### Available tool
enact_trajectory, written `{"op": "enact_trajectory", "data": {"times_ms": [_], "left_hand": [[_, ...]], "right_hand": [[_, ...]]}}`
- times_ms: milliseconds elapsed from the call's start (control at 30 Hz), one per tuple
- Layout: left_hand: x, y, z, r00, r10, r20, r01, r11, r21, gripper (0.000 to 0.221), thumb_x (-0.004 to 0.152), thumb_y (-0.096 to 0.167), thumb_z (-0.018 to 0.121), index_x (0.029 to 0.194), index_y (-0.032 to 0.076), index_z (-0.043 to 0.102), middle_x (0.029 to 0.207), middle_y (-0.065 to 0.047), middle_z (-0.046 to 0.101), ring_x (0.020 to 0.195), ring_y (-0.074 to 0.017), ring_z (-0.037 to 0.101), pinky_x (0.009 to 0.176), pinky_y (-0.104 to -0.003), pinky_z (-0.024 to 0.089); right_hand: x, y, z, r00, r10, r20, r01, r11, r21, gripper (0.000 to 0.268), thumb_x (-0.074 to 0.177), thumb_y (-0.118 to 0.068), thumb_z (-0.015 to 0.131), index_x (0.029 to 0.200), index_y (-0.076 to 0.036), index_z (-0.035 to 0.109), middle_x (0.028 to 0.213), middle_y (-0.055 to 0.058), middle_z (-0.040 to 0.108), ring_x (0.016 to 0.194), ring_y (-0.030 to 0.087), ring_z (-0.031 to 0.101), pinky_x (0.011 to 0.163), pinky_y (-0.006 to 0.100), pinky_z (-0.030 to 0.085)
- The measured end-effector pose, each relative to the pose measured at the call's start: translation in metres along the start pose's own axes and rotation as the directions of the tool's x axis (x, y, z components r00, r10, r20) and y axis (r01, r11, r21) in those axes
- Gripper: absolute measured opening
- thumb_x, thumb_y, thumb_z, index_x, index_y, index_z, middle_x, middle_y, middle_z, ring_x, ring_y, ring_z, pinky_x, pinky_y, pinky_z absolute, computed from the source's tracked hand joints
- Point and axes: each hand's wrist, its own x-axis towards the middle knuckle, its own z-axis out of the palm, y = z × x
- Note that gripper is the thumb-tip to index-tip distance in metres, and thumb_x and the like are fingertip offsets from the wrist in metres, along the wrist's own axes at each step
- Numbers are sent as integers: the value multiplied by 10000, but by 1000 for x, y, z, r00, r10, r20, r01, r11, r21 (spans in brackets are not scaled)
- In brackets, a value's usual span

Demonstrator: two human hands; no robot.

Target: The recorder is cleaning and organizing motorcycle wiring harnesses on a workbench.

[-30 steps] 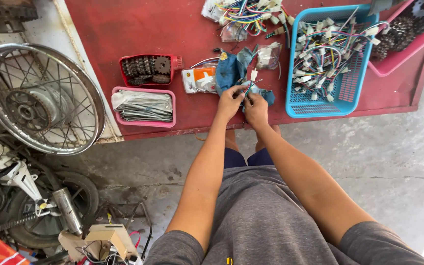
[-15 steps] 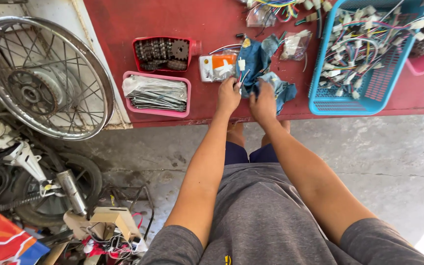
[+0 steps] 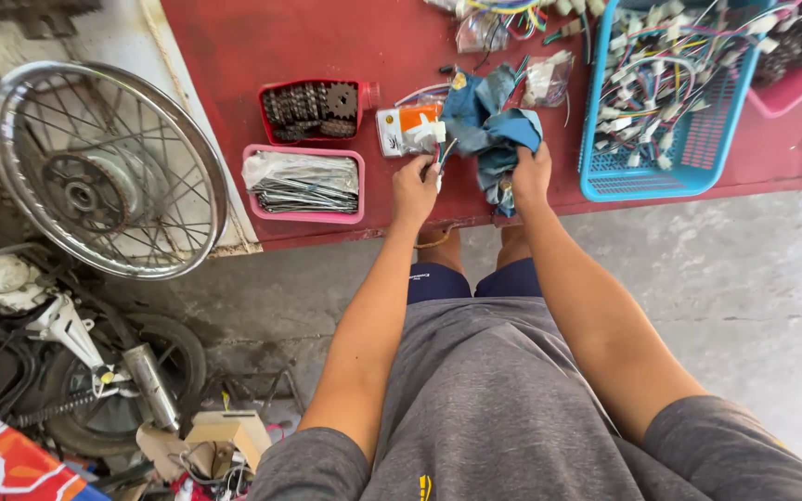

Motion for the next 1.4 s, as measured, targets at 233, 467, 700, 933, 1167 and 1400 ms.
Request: {"op": "enact_trajectory", "data": {"times_ms": [233,467,700,933,1167,1400], "left_hand": [[-29,74,-11,977,195,-90,-205,972,-113,178,939,223,694,1039,99,773,832,-165,756,833,-340,754,675,-420,587],[-77,158,-3,925,281,-255,-344,905,-250,264,1011,270,635,1134,61,740,923,-202,757,900,-354,742,757,-443,590],[-109,211,9,807,432,-403,-497,865,-68,245,1024,262,616,1125,63,716,943,-241,733,942,-467,703,810,-517,567],[-115,238,20,752,551,-361,-581,814,32,173,1038,180,566,1119,87,688,901,-197,733,887,-425,719,774,-500,574],[-111,240,27,904,381,-196,-393,919,-25,264,1093,290,379,1212,119,542,1034,-235,686,1022,-469,675,896,-610,523],[-104,250,9,947,281,-159,-302,944,-133,513,979,658,519,853,183,666,647,-110,658,698,-352,698,677,-483,512]], "right_hand": [[-70,-128,-39,977,78,198,-177,815,551,357,1017,-412,622,1353,-296,588,1191,47,682,952,312,713,734,399,569],[-104,-182,-81,926,-247,285,96,885,455,352,1032,-243,592,1364,-146,661,1306,175,656,1239,270,589,1091,454,473],[-110,-194,-103,789,-204,580,-283,717,637,449,915,21,661,1361,-33,651,1083,213,755,968,333,773,865,445,634],[-100,-217,-117,854,-175,491,-157,811,564,268,927,-162,784,1179,-79,746,897,132,787,747,205,790,647,326,659],[-98,-229,-126,876,-285,390,34,841,540,129,980,-190,676,998,-86,748,704,63,722,558,135,705,511,252,579],[-91,-251,-117,910,-320,263,110,799,591,120,967,-197,711,1018,-94,745,705,59,717,564,128,697,522,238,566]]}}
